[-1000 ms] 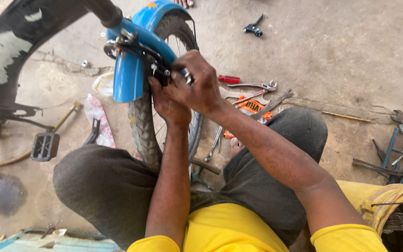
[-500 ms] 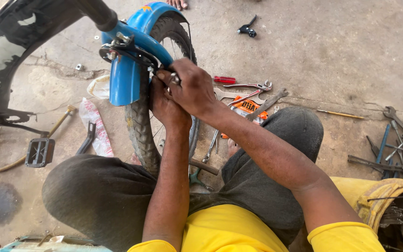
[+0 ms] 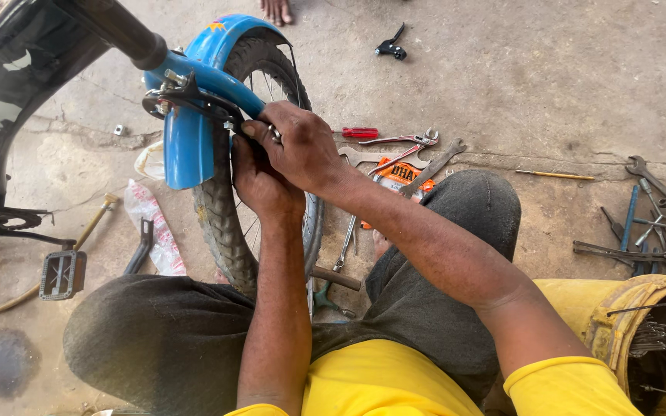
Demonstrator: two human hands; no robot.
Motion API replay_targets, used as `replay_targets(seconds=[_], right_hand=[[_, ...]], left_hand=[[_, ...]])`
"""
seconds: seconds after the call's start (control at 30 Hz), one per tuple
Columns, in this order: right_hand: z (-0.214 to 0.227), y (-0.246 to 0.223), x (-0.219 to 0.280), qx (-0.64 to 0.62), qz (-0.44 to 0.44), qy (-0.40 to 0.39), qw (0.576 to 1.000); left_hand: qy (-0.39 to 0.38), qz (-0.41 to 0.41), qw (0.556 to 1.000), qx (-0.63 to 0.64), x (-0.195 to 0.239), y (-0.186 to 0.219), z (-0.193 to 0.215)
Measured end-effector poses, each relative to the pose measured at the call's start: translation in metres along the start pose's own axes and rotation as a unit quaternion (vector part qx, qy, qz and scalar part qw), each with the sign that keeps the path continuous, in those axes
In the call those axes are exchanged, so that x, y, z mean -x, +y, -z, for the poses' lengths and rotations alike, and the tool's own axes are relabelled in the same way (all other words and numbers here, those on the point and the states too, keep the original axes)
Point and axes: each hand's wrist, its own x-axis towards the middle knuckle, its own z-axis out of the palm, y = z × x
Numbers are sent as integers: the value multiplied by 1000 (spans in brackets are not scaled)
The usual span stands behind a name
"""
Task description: The person is repairing the front wheel of a bicycle. They use various tools, including a wrench and pliers, to adjust and tighten components on the front wheel hub and brake assembly.
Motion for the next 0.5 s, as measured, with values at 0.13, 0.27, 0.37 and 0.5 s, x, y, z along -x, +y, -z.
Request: replay_targets(seconds=[0.13, 0.27, 0.37, 0.5], right_hand=[[-4, 1, 2, -37, 130, 30, 990], [1, -5, 2, -76, 131, 67, 986], [7, -11, 3, -41, 45, 49, 997], [15, -20, -3, 9, -10, -6, 1000]], left_hand=[[-38, 8, 999, 18, -1, 1, 8], [-64, -8, 998, 16, -4, -3, 15], [-11, 1, 1000, 5, -3, -4, 19], [-21, 1, 1000, 24, -8, -5, 11]])
